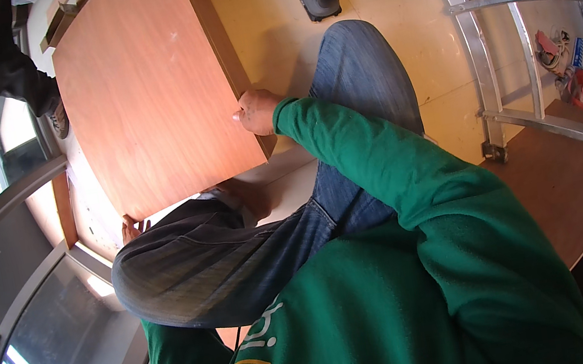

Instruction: The person assembles a wooden cabinet by attaching side panels and a back panel to a pre-assembled frame. They work alongside another person in a room, handling various wooden components and using a power drill to secure the pieces together.

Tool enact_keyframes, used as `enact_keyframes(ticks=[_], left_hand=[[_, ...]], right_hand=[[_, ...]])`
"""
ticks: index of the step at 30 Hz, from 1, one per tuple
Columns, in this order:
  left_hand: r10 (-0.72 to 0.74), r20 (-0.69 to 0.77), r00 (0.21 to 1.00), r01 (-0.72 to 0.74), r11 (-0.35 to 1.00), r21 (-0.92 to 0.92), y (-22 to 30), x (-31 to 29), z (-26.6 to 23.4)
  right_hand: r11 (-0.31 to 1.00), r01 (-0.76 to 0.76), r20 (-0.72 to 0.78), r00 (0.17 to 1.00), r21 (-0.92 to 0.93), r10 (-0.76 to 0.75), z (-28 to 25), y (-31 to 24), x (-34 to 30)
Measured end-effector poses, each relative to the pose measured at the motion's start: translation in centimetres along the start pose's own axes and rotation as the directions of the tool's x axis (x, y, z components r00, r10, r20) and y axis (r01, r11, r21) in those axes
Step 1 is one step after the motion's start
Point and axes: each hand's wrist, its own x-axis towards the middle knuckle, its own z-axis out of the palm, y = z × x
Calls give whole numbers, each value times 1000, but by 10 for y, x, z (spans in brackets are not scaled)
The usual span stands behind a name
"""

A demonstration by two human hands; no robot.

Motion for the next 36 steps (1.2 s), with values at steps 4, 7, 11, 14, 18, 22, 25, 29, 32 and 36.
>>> enact_keyframes(ticks=[4, 7, 11, 14, 18, 22, 25, 29, 32, 36], left_hand=[[-16, 13, 1000, 16, 1000, 5, 0, 0, -4], [-31, 28, 999, 30, 999, 20, 1, 1, -6], [-35, -37, 999, 36, 999, 41, 0, -5, 3], [-23, -50, 999, 26, 997, 70, -1, -3, 4], [23, -58, 998, -17, 995, 96, -6, 11, 4], [84, -42, 996, -82, 995, 53, -19, 20, -1], [28, -68, 997, -24, 998, 55, -13, 26, 11], [-1, 39, 999, -26, 723, 690, 17, 77, -17], [205, 269, 941, -319, 800, 508, 61, 118, -2], [277, 345, 897, -410, 813, 413, 140, 137, 81]], right_hand=[[996, -64, 8, 998, 69, 63, -5, -13, -8], [996, -84, 21, 996, -30, 85, -8, -19, -9], [998, -64, -5, 998, -11, 64, -8, -13, -9], [998, -61, -63, 996, -18, 60, -2, -15, -8], [997, -48, -81, 996, -64, 43, 30, -15, -26], [974, -160, 220, 956, -163, 194, 40, -60, -91], [909, -411, 502, 774, -67, 387, 17, -76, -108], [950, -280, -59, 960, -142, 274, -35, -82, -77], [969, -241, -412, 879, 54, 241, -70, -76, -2], [967, -104, -692, 681, 232, 239, -64, -62, 103]])
